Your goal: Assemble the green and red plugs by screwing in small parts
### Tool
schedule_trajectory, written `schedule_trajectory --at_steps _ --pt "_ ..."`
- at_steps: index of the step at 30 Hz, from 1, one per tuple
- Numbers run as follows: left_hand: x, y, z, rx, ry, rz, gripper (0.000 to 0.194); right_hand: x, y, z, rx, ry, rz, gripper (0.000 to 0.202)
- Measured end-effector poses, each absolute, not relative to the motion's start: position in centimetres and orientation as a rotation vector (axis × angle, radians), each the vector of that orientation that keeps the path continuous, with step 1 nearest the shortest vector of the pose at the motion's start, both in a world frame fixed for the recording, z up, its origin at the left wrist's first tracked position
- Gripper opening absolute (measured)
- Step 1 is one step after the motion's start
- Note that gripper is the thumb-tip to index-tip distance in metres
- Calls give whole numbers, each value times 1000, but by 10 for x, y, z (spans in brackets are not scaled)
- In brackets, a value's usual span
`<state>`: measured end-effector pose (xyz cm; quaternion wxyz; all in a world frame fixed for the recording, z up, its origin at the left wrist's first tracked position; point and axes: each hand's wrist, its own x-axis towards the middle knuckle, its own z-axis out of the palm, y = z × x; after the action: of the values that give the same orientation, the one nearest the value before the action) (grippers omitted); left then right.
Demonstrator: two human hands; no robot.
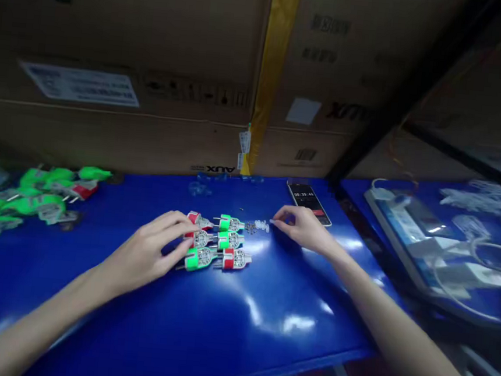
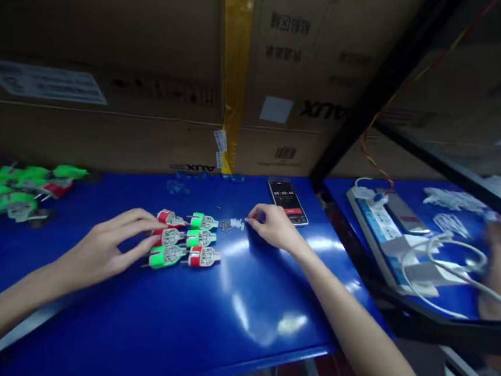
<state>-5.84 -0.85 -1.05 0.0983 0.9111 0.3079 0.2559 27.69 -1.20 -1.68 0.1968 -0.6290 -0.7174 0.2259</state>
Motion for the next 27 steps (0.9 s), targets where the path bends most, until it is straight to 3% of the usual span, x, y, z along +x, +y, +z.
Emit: schedule_trajectory --at_steps 11,27 --pt "-88 1 -30 2455 1251 1133 14 272 -16 -30 -1863 -2070 489 11" --pt "-96 8 -47 2320 1412 967 26 278 -21 -37 -1806 -2167 464 16"
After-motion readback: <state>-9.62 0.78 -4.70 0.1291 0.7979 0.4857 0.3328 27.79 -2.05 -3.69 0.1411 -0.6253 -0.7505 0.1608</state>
